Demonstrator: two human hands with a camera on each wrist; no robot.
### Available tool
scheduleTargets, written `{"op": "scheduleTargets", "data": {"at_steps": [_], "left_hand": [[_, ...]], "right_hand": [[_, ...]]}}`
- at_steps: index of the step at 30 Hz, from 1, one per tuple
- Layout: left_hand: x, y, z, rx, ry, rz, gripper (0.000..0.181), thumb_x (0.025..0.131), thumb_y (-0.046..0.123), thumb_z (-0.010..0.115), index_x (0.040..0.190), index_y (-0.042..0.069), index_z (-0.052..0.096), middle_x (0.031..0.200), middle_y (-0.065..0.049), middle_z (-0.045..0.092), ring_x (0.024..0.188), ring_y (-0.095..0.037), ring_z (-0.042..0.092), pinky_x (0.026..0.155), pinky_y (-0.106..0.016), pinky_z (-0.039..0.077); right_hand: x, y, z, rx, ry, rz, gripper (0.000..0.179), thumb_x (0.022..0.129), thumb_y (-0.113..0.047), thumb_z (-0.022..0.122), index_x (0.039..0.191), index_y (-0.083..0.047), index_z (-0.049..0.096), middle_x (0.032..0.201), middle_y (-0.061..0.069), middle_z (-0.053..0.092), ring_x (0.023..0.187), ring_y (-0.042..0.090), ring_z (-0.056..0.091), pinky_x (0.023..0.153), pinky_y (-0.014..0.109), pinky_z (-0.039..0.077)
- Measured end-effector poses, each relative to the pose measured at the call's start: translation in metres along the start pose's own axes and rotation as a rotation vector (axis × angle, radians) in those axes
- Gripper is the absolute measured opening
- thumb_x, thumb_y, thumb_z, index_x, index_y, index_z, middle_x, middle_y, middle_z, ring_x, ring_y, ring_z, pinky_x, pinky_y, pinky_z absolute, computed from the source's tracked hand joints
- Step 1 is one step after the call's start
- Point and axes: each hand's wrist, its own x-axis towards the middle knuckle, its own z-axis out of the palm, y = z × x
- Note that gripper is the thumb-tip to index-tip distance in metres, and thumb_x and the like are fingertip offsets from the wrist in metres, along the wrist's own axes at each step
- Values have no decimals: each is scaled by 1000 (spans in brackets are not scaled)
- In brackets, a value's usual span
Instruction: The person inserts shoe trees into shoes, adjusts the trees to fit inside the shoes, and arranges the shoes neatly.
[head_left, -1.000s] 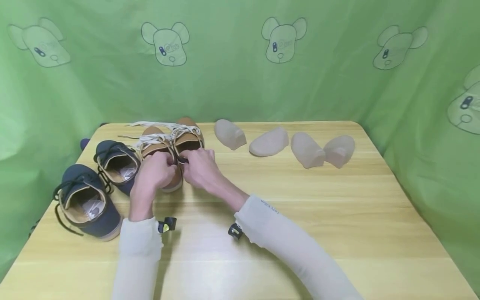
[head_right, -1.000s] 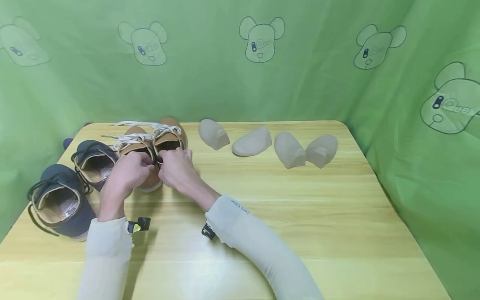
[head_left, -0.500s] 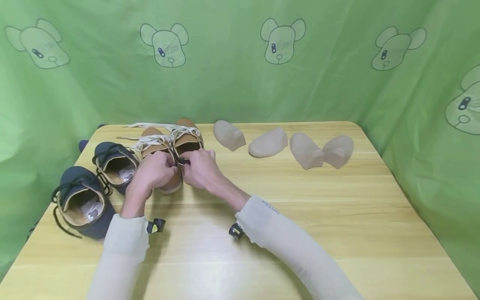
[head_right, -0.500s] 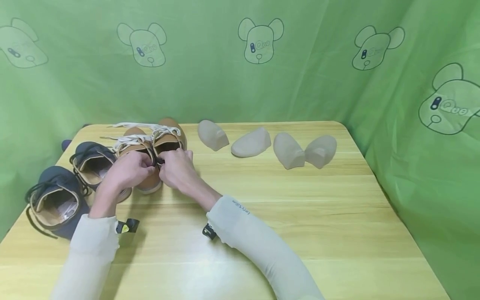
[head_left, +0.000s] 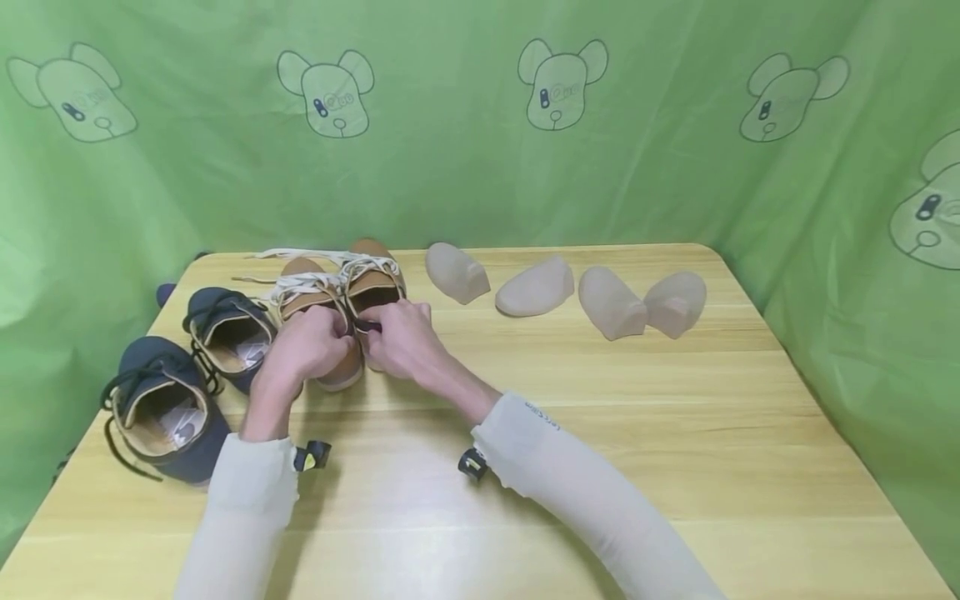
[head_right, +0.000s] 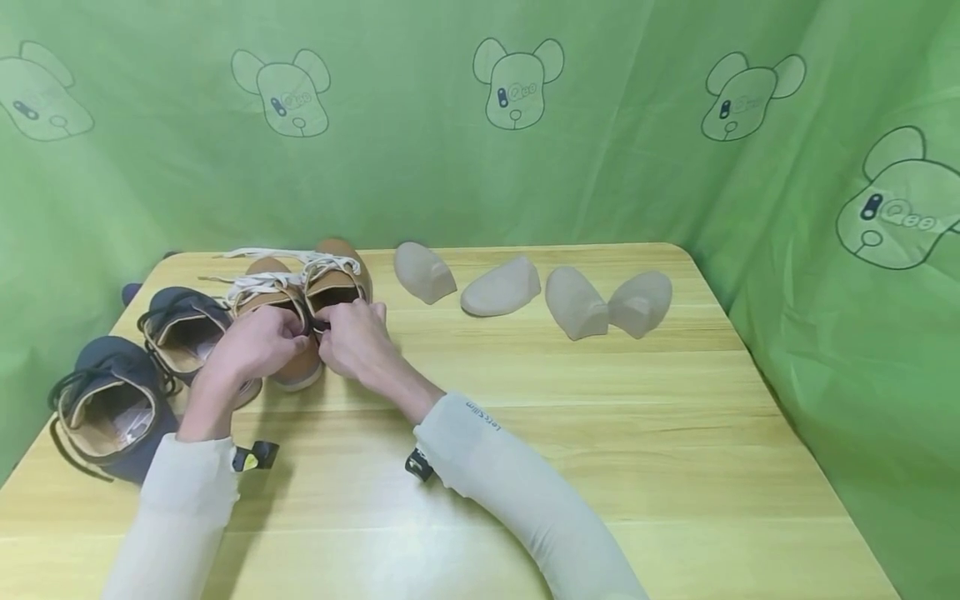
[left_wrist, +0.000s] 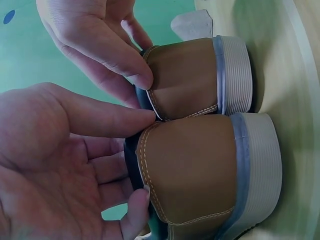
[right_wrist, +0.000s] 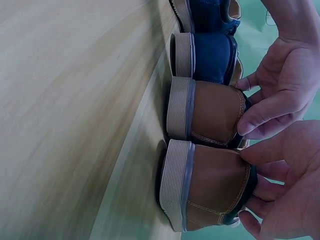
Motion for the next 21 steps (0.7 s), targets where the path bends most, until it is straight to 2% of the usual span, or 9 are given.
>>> {"op": "scheduleTargets", "data": {"at_steps": [5, 12, 14, 18, 21], "left_hand": [[-2, 2, 1, -3, -6, 11, 25, 90, 17, 61, 67, 11, 56, 68, -8, 60, 68, -27, 57, 60, -38, 44], [-5, 7, 1, -16, -34, 46, 32, 89, 17, 63, 61, 15, 48, 54, 2, 44, 58, -20, 49, 53, -32, 37], [-6, 10, 1, -13, -43, 62, 34, 89, 17, 63, 59, 16, 47, 52, 4, 42, 56, -18, 47, 52, -31, 36], [-9, 18, 3, 4, -66, 123, 35, 89, 18, 65, 57, 15, 51, 52, 3, 48, 54, -18, 49, 52, -32, 39], [-12, 26, 6, 1, -91, 173, 29, 89, 18, 68, 62, 13, 60, 56, 2, 55, 55, -17, 52, 54, -32, 42]], "right_hand": [[0, 3, 0, 5, 5, -3, 36, 93, -10, 62, 125, -21, 73, 123, -1, 74, 119, 25, 64, 97, 42, 41], [-1, 7, -1, 68, 31, 1, 28, 92, -8, 65, 117, -16, 75, 115, -1, 76, 113, 23, 67, 102, 42, 39], [-1, 7, -2, 107, 47, 17, 26, 91, -6, 67, 114, -16, 76, 111, -1, 77, 109, 22, 69, 104, 41, 42], [-6, 9, -6, 180, 92, 36, 34, 87, 1, 67, 117, -13, 75, 110, 2, 77, 103, 21, 70, 95, 33, 53], [-12, 10, -10, 212, 145, 13, 37, 85, 4, 67, 119, -10, 74, 110, 4, 77, 99, 19, 71, 84, 26, 57]]}}
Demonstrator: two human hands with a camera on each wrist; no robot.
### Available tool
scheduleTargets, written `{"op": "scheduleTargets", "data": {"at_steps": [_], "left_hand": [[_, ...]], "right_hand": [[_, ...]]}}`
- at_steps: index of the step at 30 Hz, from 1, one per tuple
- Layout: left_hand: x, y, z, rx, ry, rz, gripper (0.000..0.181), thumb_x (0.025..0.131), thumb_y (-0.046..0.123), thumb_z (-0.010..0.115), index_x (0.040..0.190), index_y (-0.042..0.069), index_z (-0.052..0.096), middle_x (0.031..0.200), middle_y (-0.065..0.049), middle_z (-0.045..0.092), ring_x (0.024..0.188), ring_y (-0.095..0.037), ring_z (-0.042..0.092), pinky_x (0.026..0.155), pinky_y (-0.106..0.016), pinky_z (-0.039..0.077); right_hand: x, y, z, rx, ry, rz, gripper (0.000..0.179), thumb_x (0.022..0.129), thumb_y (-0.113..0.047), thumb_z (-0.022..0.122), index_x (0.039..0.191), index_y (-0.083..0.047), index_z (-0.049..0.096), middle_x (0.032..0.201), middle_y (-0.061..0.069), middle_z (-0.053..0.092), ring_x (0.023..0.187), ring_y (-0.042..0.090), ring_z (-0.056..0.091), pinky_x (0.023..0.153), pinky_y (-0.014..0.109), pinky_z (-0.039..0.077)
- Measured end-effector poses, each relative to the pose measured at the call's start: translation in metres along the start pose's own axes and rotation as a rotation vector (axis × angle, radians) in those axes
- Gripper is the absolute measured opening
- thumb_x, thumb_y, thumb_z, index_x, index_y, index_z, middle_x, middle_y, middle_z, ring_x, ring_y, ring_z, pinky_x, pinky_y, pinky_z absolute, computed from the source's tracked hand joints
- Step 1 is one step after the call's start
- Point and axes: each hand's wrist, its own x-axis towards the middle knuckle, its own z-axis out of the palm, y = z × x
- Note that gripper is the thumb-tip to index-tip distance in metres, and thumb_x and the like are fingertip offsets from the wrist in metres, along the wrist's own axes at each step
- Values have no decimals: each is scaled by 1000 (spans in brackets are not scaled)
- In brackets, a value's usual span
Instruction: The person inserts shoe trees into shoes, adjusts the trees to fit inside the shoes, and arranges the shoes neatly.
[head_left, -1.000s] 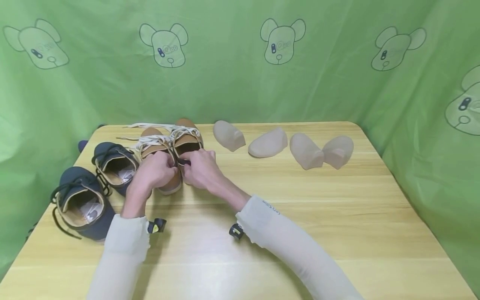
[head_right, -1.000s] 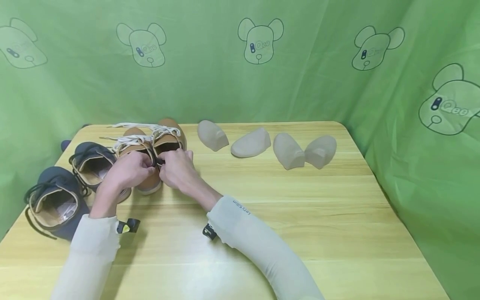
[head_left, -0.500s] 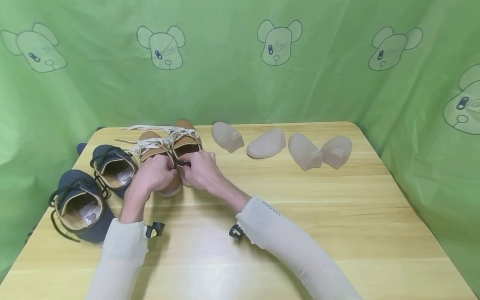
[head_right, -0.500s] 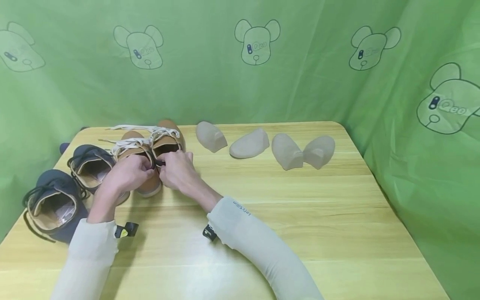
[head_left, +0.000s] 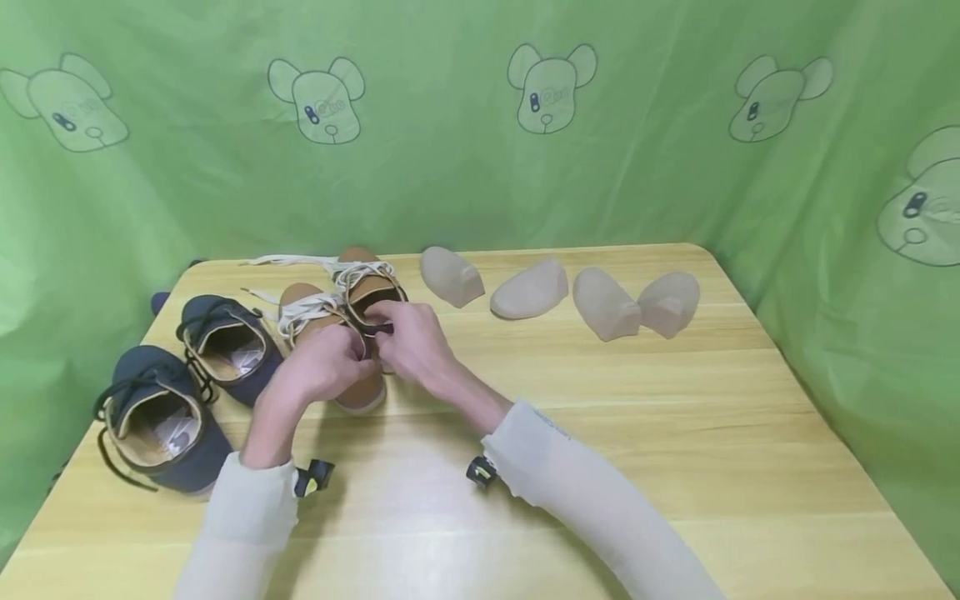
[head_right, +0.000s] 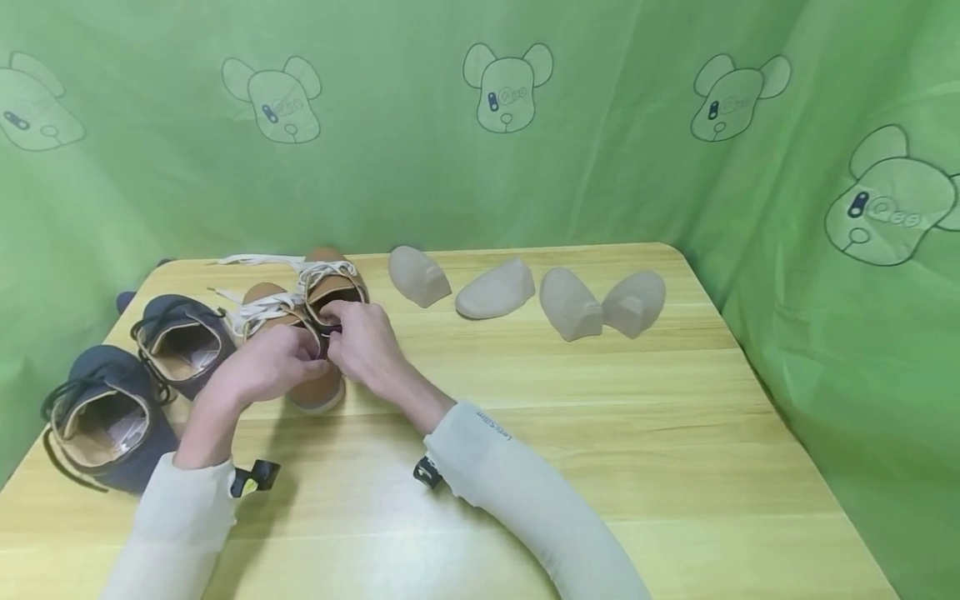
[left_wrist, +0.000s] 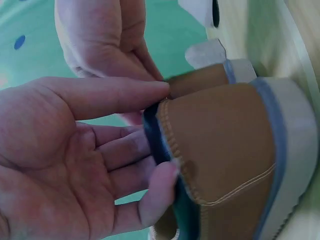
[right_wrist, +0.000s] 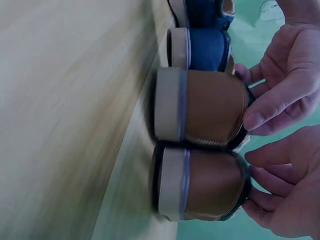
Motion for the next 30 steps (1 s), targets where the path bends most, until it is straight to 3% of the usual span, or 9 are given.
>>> {"op": "scheduleTargets", "data": {"at_steps": [4, 10, 16, 23, 26, 30], "left_hand": [[-2, 9, 1, -34, -40, 43, 17, 88, 17, 69, 73, 11, 65, 61, 1, 59, 57, -15, 53, 56, -31, 44], [-11, 19, -1, -46, -104, 137, 11, 93, 15, 64, 86, 8, 68, 67, 1, 60, 60, -14, 54, 59, -30, 47], [-18, 27, -1, -60, -168, 232, 18, 96, 12, 58, 80, 11, 64, 66, 4, 55, 61, -11, 51, 61, -29, 46], [-18, 35, -1, -76, -211, 280, 23, 96, 14, 59, 73, 16, 58, 66, 6, 52, 60, -9, 48, 60, -27, 43], [-16, 30, -3, -125, -217, 256, 20, 98, 17, 58, 80, 14, 66, 69, 4, 59, 62, -9, 56, 63, -28, 48], [-11, 18, -11, -298, -142, 126, 19, 101, 19, 59, 102, 6, 72, 83, -6, 73, 71, -15, 68, 71, -35, 58]], "right_hand": [[-10, -2, -6, 27, 34, -27, 26, 87, 0, 67, 110, -9, 76, 97, 2, 78, 87, 14, 70, 75, 19, 55], [-19, 0, -12, 40, -73, 15, 16, 89, -4, 69, 100, -12, 78, 88, 0, 77, 75, 9, 66, 64, 17, 52], [-21, 7, -18, 96, -148, 92, 10, 90, -9, 74, 98, -12, 78, 86, 0, 76, 77, 9, 67, 68, 19, 54], [-21, 14, -20, 68, -185, 144, 22, 85, -7, 77, 107, -10, 76, 79, -2, 70, 69, 10, 62, 58, 21, 51], [-21, 18, -19, 55, -190, 144, 22, 85, -9, 76, 107, -11, 77, 82, -2, 72, 71, 9, 63, 60, 20, 51], [-22, 20, -19, 73, -207, 150, 20, 88, -17, 78, 107, -13, 77, 85, -2, 74, 74, 9, 65, 61, 22, 53]]}}
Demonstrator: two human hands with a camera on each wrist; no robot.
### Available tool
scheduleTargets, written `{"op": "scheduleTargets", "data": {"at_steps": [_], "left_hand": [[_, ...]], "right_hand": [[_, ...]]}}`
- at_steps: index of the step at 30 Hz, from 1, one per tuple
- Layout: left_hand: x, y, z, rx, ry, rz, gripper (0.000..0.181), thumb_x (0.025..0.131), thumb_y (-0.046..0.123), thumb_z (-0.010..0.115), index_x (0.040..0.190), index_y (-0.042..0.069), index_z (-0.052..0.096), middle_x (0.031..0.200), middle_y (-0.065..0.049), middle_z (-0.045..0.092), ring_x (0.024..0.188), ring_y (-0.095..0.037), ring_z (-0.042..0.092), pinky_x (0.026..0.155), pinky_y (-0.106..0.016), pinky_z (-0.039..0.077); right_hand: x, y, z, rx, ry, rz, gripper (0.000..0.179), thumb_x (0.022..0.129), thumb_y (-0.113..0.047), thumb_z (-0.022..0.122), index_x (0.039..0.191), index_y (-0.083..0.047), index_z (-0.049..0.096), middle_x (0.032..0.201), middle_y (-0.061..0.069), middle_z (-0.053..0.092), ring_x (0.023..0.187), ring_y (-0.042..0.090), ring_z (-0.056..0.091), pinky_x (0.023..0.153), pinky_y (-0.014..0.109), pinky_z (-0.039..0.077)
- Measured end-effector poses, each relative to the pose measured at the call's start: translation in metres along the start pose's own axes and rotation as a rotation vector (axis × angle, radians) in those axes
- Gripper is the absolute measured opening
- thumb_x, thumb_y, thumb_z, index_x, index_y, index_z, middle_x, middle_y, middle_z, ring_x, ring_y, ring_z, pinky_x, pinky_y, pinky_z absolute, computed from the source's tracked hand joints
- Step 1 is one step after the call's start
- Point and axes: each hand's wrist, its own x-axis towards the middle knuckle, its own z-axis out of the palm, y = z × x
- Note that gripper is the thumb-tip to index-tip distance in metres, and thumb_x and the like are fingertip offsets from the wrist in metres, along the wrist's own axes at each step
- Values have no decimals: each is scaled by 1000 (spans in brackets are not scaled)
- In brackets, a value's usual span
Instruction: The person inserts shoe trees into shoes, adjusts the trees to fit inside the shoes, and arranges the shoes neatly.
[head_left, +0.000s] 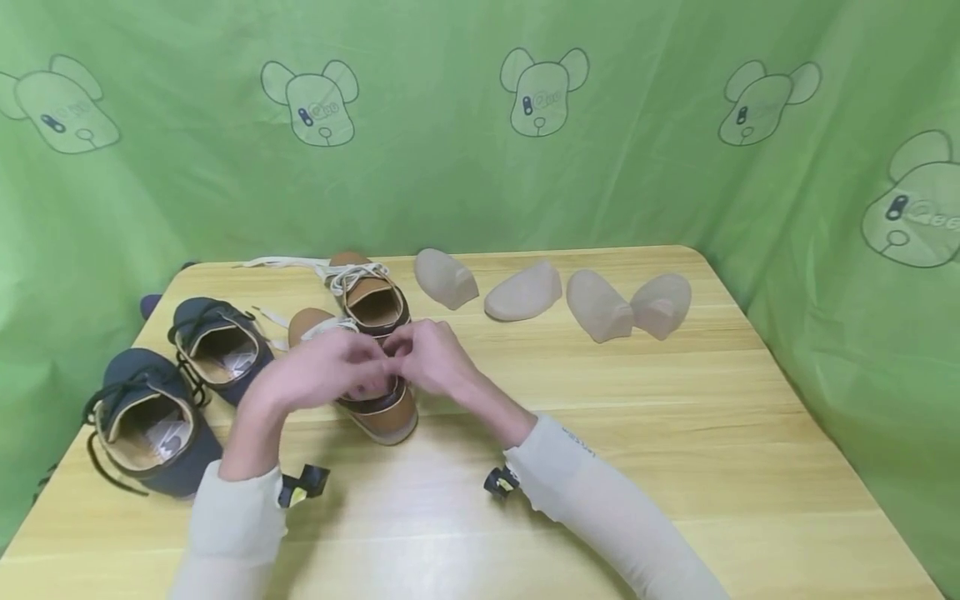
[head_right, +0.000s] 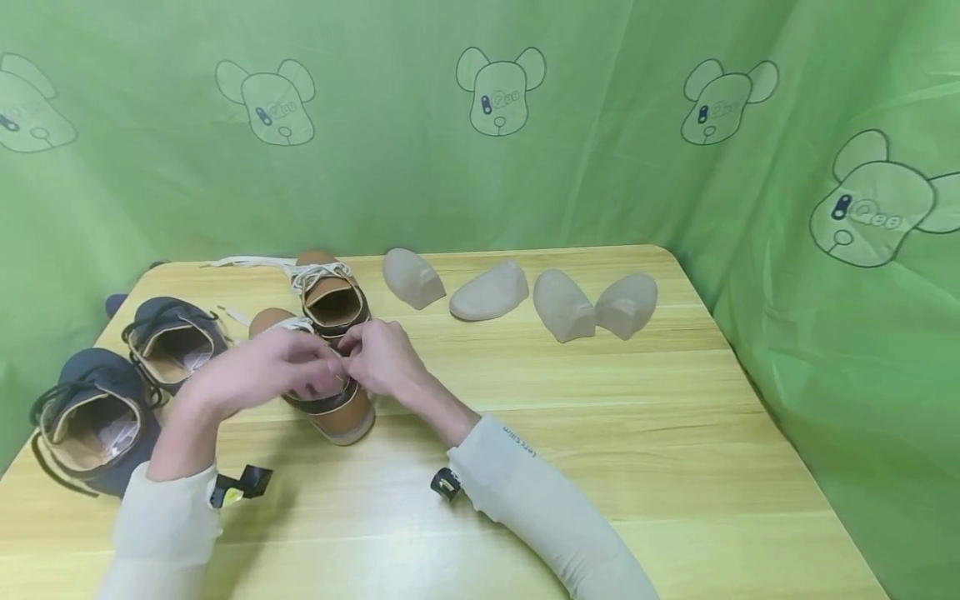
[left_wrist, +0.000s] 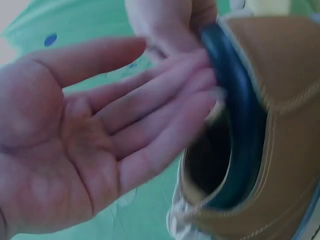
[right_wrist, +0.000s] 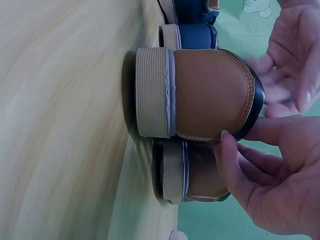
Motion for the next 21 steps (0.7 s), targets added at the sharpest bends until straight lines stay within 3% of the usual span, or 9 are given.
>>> {"op": "scheduleTargets", "data": {"at_steps": [2, 5, 8, 11, 13, 15, 21], "left_hand": [[0, -4, -6, -80, 112, -70, 22, 102, 21, 59, 110, 4, 70, 90, -11, 75, 78, -20, 70, 74, -38, 59], [2, -11, -11, -125, 309, -163, 23, 101, 24, 61, 113, 6, 68, 99, -13, 76, 88, -24, 70, 79, -38, 55], [4, -20, -12, -91, 486, -232, 20, 98, 26, 63, 109, 10, 70, 105, -12, 76, 95, -27, 68, 82, -39, 51], [2, -32, -12, -45, 594, -253, 21, 97, 26, 64, 106, 9, 72, 108, -14, 75, 99, -31, 68, 87, -45, 50], [0, -40, -14, -3, 617, -263, 24, 97, 28, 63, 107, 9, 73, 110, -16, 75, 102, -33, 68, 90, -49, 49], [-2, -50, -18, 14, 601, -281, 28, 98, 31, 61, 110, 8, 71, 115, -18, 73, 108, -37, 66, 94, -53, 48], [7, -80, -28, 49, 471, -360, 45, 102, 33, 51, 130, -1, 61, 134, -32, 59, 125, -48, 55, 106, -60, 42]], "right_hand": [[0, 0, 0, 10, -11, 1, 20, 88, -20, 79, 107, -12, 77, 84, -2, 74, 74, 9, 66, 61, 23, 54], [-1, 0, 0, 20, -20, 3, 20, 89, -19, 78, 107, -11, 77, 84, -2, 73, 73, 10, 65, 61, 24, 54], [-1, 0, 0, 38, -30, 11, 21, 89, -17, 78, 108, -10, 76, 83, -2, 72, 72, 11, 65, 60, 24, 54], [-1, 0, 0, 57, -39, 23, 22, 89, -17, 77, 109, -9, 76, 83, -2, 72, 71, 11, 65, 60, 24, 54], [-2, 1, 0, 65, -47, 33, 22, 90, -17, 77, 110, -9, 76, 83, -2, 71, 70, 11, 65, 60, 25, 54], [-2, 1, 0, 73, -54, 40, 22, 91, -17, 76, 111, -8, 75, 82, -2, 72, 69, 12, 66, 60, 26, 55], [-1, 1, 0, 84, -78, 58, 23, 92, -17, 75, 113, -8, 74, 87, 1, 74, 67, 13, 68, 61, 27, 57]]}}
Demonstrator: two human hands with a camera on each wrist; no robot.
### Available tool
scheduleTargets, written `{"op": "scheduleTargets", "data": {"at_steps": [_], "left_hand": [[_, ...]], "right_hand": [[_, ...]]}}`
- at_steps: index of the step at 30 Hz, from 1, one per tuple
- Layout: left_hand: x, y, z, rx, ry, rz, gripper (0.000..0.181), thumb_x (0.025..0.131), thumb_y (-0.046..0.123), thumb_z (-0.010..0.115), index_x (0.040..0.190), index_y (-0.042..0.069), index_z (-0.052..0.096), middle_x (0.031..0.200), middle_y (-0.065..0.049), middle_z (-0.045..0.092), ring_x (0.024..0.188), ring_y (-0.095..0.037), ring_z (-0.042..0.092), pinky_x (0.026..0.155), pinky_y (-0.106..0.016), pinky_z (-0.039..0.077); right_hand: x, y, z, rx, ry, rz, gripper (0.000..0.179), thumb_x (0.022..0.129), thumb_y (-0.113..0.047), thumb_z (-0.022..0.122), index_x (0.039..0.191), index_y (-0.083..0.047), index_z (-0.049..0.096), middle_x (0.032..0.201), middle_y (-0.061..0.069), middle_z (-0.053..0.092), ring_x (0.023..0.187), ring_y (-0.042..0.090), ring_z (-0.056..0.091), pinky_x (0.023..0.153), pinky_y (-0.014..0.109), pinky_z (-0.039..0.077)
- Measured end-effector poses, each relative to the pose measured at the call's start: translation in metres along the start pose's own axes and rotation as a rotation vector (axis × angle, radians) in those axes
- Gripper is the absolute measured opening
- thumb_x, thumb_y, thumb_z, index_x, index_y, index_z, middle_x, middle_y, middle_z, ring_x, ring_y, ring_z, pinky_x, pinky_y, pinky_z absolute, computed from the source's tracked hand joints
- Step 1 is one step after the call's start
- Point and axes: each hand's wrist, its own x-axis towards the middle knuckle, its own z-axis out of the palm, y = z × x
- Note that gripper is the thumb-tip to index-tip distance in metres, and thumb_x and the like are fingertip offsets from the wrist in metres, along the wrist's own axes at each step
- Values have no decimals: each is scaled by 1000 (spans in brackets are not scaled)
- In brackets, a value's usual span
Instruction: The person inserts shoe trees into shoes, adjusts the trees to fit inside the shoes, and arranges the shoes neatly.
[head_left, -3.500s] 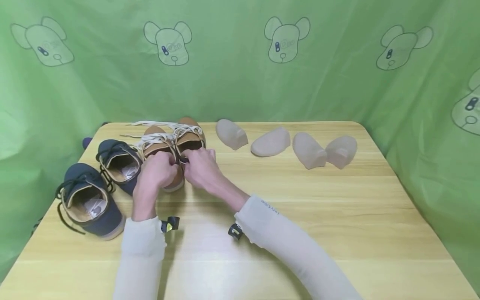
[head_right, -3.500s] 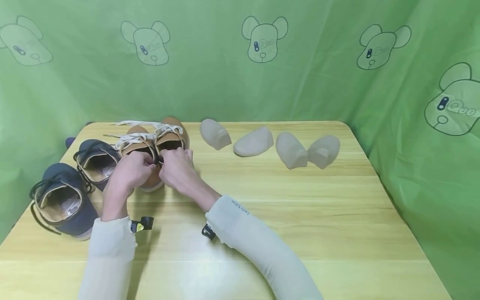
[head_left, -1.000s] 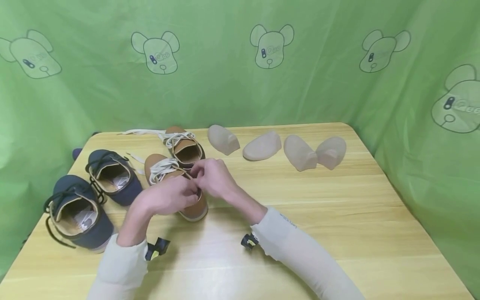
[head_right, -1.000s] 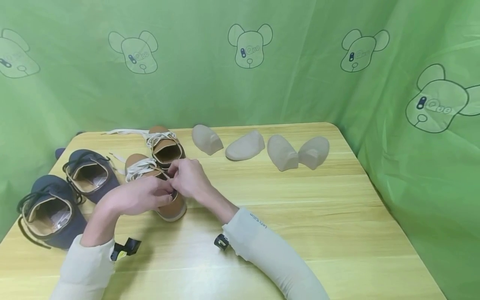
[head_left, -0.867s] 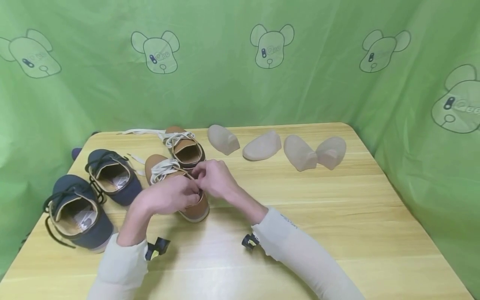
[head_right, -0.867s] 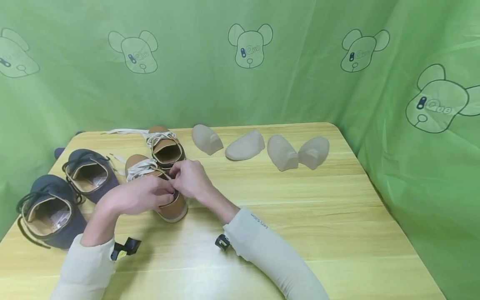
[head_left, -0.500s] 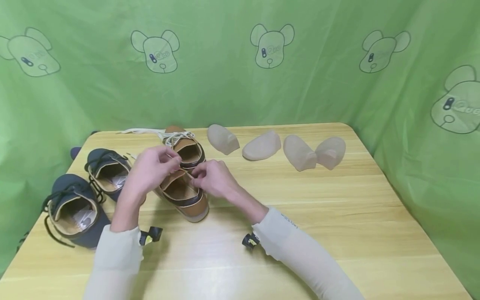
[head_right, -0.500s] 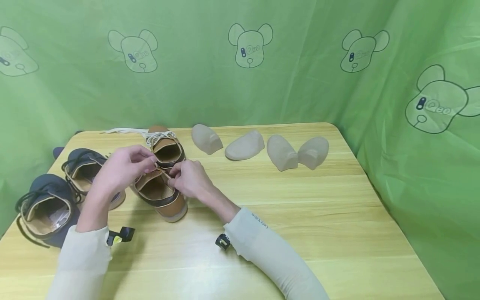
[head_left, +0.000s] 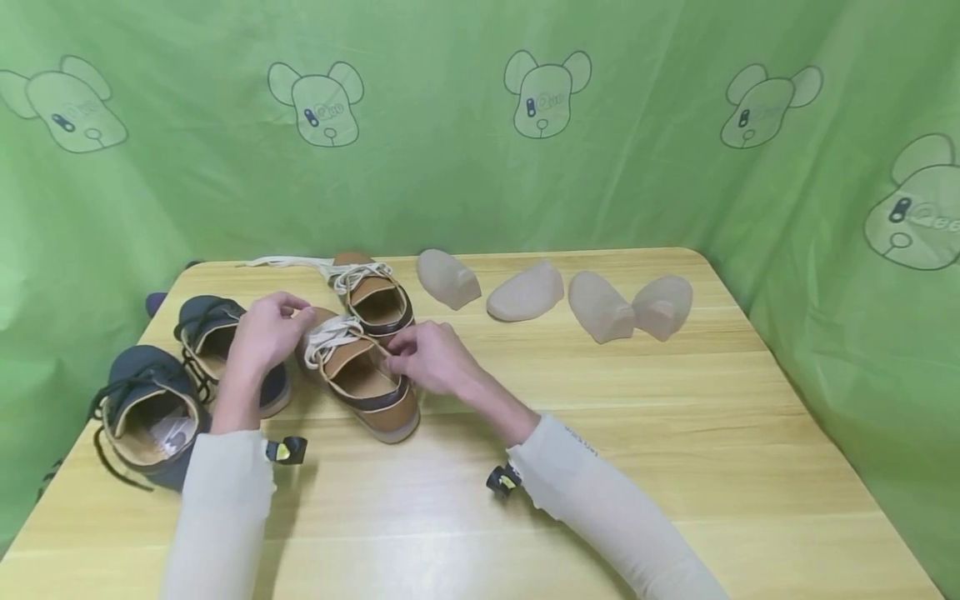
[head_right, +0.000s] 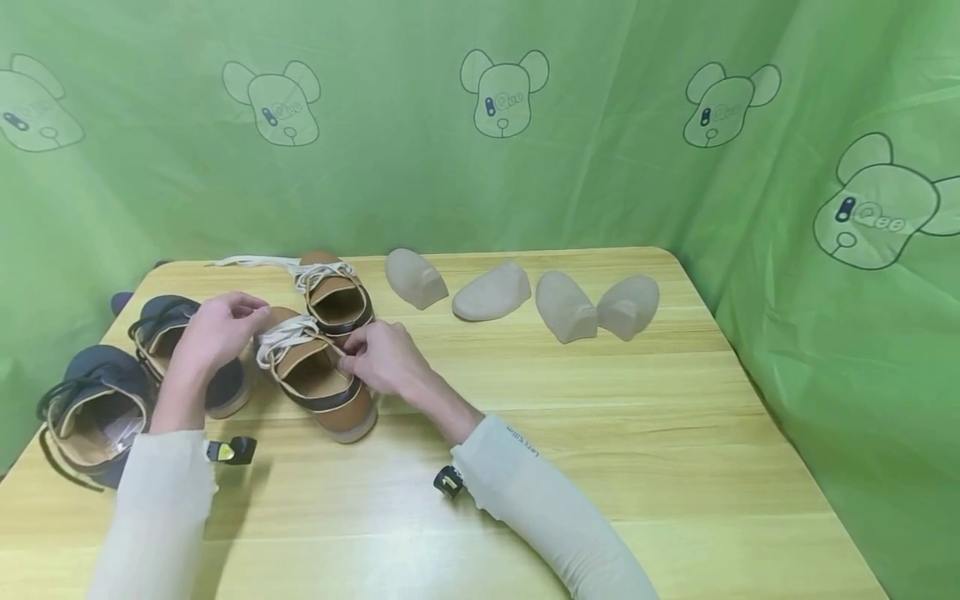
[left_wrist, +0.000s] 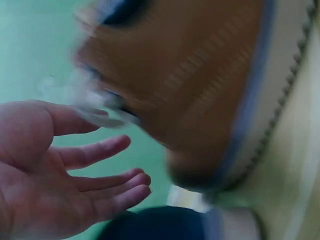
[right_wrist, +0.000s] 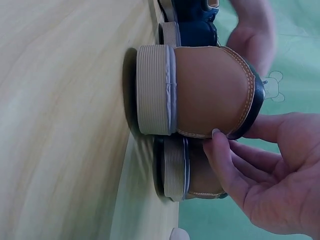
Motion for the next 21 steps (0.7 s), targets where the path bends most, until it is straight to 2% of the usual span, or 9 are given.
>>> {"op": "scheduleTargets", "data": {"at_steps": [3, 6, 8, 15, 21], "left_hand": [[12, -5, 5, 30, -70, -15, 51, 104, 34, 48, 137, -4, 56, 139, -34, 54, 129, -50, 51, 109, -60, 40], [17, -5, 7, 38, -133, -24, 54, 105, 36, 46, 140, -5, 53, 142, -34, 52, 132, -51, 48, 111, -60, 38], [16, -5, 7, 36, -157, -27, 55, 105, 37, 45, 141, -5, 52, 141, -33, 53, 132, -51, 48, 111, -60, 39], [12, -2, 5, 77, -202, -10, 56, 106, 37, 44, 145, -4, 49, 143, -33, 51, 134, -51, 45, 113, -61, 36], [6, 1, 1, 129, -295, -36, 70, 107, 42, 39, 154, -9, 28, 154, -37, 33, 142, -56, 32, 117, -65, 27]], "right_hand": [[-1, 1, -2, 6, -10, 8, 22, 93, -17, 73, 114, -8, 75, 91, 2, 76, 66, 16, 70, 59, 28, 57], [-2, 2, -3, -8, -16, 1, 21, 95, -17, 70, 113, -8, 75, 92, 3, 77, 64, 15, 70, 58, 27, 57], [-2, 1, -3, -34, -15, -11, 19, 96, -16, 69, 111, -8, 76, 92, 2, 78, 62, 13, 68, 57, 27, 56], [-2, 0, -11, -124, -39, -7, 17, 94, -14, 69, 108, -10, 78, 94, 1, 78, 71, 11, 67, 62, 24, 54], [-10, 1, -24, -170, -105, -21, 21, 89, -9, 72, 110, -5, 77, 91, 6, 78, 68, 11, 67, 63, 23, 55]]}}
